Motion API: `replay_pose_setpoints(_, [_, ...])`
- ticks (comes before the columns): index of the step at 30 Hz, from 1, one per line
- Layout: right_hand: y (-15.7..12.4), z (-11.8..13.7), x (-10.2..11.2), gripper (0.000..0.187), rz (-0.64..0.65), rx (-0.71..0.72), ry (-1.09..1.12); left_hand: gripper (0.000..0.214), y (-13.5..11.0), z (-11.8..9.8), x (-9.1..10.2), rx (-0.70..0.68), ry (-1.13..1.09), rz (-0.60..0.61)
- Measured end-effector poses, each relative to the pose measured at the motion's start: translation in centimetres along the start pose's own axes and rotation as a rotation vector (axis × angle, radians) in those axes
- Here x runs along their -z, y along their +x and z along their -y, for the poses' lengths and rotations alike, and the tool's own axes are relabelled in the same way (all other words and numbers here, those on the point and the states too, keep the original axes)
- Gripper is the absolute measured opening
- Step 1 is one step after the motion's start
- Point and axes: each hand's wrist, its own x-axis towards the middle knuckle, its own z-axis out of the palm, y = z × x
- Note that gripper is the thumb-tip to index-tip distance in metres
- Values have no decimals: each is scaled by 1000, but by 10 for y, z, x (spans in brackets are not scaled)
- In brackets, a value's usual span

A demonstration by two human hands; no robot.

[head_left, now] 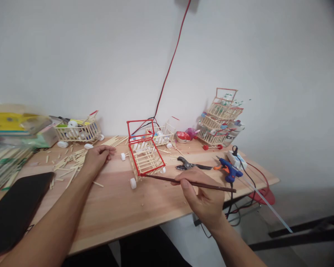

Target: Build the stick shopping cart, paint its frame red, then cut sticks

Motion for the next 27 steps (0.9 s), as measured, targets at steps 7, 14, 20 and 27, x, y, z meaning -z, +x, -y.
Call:
replay_pose_setpoints(7, [0,1,-3,15,-28,-38,-23,31,3,5,1,-27,15,12])
replay_pose_setpoints(14, [0,0,-5,15,-60,-47,-23,28,3,4,0,-39,-10,9])
replay_pose_setpoints(20, [2,2,-7,15,-65,-44,-28,29,6,8,0,-29,-2,8])
replay_pose_setpoints(27, [3,3,-10,14,-56,-40,-14,27,3,3,0,-21,-41,5])
